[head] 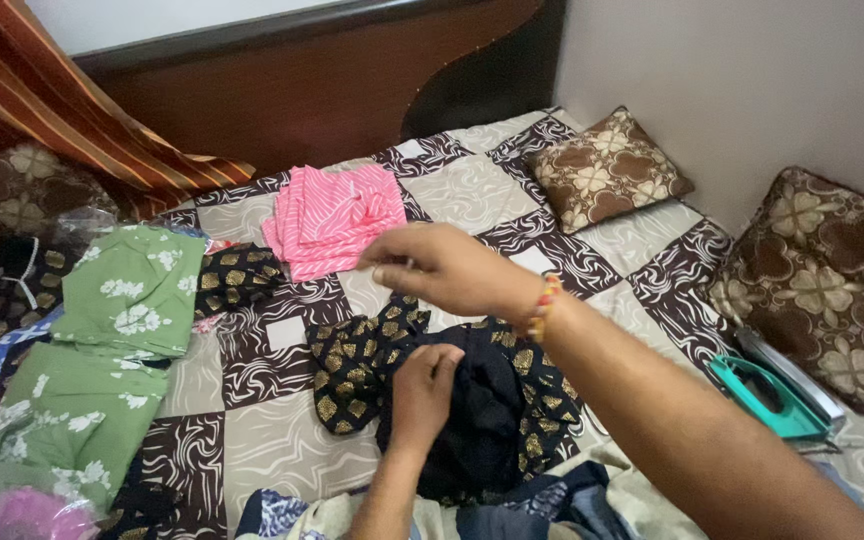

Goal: The person cuts a black fabric with gold patterns using scissors on a bed. They repeatedly fold, align, and trim the fabric edges, then inspect the cut sections.

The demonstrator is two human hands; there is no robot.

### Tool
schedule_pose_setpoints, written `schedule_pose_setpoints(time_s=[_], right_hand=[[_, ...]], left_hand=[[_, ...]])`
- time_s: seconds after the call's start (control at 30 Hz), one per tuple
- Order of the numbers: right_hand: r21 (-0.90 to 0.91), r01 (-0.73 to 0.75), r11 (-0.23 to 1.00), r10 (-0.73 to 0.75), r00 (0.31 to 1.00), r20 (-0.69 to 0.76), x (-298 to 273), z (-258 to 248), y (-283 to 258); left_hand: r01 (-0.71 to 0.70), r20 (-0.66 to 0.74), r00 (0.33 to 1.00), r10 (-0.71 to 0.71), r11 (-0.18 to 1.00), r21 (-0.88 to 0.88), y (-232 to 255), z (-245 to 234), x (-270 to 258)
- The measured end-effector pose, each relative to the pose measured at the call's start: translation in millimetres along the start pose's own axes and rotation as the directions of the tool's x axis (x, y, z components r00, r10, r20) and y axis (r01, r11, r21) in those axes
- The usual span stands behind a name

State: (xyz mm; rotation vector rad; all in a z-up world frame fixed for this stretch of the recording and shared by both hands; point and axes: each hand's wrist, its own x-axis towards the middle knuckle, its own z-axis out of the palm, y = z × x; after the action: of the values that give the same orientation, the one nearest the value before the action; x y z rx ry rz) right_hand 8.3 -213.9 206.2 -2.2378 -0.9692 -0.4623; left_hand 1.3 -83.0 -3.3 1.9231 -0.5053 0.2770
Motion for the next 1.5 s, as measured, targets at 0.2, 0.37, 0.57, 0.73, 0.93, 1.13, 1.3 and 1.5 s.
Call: schedule_pose_setpoints(time_s=[0.2,0.37,0.57,0.73,0.93,1.13,1.3,1.5], right_hand=[[-0.331,-0.399,0.855,0.187,0.833,-0.52,-44.4,-4.6,85.3],[-0.383,-0.898,0.215,0.961,0.265,-0.083,-246.4,66.9,214.4],[-0.643,-0.713,0.279,0.939,0.062,0.339,-378.7,173.2,257.1],[-0.458,-0.887,0.057,0.998,0.068,-0.007,-346.4,174.6,212.7],[-0.381,-0.925,-0.004,1.0,-0.011,0.016,-335.1,158.5,199.7],[-0.26,-0.961,-0.097,0.995,-0.104,0.01,-373.6,158.9,265.9],[-0.191,-0.967,-0.169,0.981,-0.146,-0.129,-377.3,81.5,255.7],[0.085,-0.972,0.218,0.919,0.175,-0.353,-264.7,11.1,124.3]], left_hand=[[0.312,0.109,0.95,-0.293,0.864,-0.396,-33.0,-6.7,9.5],[0.326,0.116,0.944,-0.309,0.815,-0.48,-50.9,-9.5,12.9],[0.338,0.109,0.938,-0.33,0.79,-0.511,-57.4,-9.4,13.2],[0.381,0.094,0.917,-0.387,0.786,-0.486,-60.3,-14.8,14.8],[0.34,0.104,0.935,-0.34,0.772,-0.537,-66.0,-12.1,13.2],[0.359,0.122,0.927,-0.355,0.743,-0.565,-68.4,-12.2,14.3],[0.373,0.119,0.918,-0.378,0.726,-0.578,-69.0,-11.6,14.2],[0.365,0.126,0.923,-0.363,0.727,-0.582,-72.7,-9.6,14.3]])
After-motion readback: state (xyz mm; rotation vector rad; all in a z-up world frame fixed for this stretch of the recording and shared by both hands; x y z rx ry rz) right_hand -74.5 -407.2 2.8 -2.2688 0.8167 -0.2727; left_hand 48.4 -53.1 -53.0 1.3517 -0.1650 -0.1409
